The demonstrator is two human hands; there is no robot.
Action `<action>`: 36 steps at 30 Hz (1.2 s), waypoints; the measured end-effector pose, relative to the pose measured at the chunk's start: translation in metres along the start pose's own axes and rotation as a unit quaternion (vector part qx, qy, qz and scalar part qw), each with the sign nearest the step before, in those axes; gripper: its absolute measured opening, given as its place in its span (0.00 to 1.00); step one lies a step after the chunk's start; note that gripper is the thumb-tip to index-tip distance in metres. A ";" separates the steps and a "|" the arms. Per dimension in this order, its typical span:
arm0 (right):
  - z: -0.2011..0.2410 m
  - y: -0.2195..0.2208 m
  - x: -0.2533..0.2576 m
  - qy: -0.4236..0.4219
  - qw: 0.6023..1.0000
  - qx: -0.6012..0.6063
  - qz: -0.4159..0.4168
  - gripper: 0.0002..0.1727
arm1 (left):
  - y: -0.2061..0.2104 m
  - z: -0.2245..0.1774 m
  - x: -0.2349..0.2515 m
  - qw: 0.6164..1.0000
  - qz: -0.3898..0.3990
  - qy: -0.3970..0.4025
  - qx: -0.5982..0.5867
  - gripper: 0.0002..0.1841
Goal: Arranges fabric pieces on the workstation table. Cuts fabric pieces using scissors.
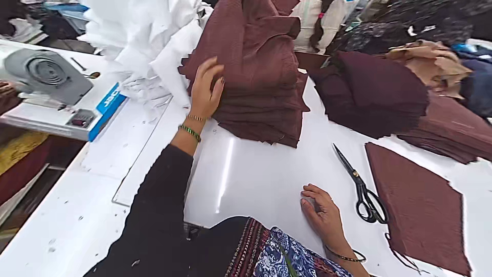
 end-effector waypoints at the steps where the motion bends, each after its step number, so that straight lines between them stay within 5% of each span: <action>1: 0.001 0.000 0.001 -0.003 1.000 -0.001 0.001 0.22 | -0.009 -0.001 -0.032 0.999 -0.010 -0.044 0.013 0.20; 3: 0.003 -0.001 0.002 -0.011 1.000 -0.001 0.007 0.22 | -0.014 0.007 -0.088 0.984 0.035 -0.168 0.036 0.25; 7: 0.006 -0.002 0.004 -0.018 1.000 -0.002 0.024 0.21 | 0.009 0.010 -0.155 0.886 0.286 -0.346 0.119 0.41; 9: 0.005 -0.002 0.005 -0.027 0.999 0.000 0.031 0.20 | 0.026 0.001 -0.167 0.853 0.360 -0.341 0.164 0.45; 15: 0.005 -0.002 0.006 -0.057 0.998 -0.011 0.039 0.21 | 0.081 -0.076 -0.198 0.845 0.430 -0.282 0.142 0.44; 20: 0.008 0.000 0.002 0.030 0.976 -0.182 0.112 0.49 | 0.116 -0.146 -0.242 0.838 0.460 -0.271 0.113 0.46; 24: -0.002 -0.014 -0.011 0.086 0.961 -0.219 0.143 0.54 | 0.125 -0.189 -0.268 0.831 0.499 -0.229 0.090 0.47; 26: -0.013 -0.022 -0.021 0.086 0.963 -0.213 0.140 0.53 | 0.118 -0.195 -0.277 0.866 0.459 -0.198 0.006 0.40; 29: -0.025 -0.027 -0.034 0.050 0.973 -0.178 0.135 0.52 | 0.092 -0.187 -0.285 0.917 0.235 -0.220 -0.237 0.30; 33: -0.019 -0.029 -0.046 -0.065 0.981 -0.094 0.154 0.52 | 0.075 -0.170 -0.281 0.835 -0.009 -0.308 -0.455 0.32; 36: 0.000 -0.036 -0.075 -0.172 0.966 0.038 0.191 0.56 | 0.076 -0.163 -0.278 0.814 -0.062 -0.293 -0.498 0.33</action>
Point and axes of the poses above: each hand's wrist, its own x-axis towards the middle knuckle, its own y-axis out of the palm, z = x × y, the point moved 4 cm from there along x, towards the middle knuckle, and after that the axes turned 15 degrees about -x, right-handed, at the moved point
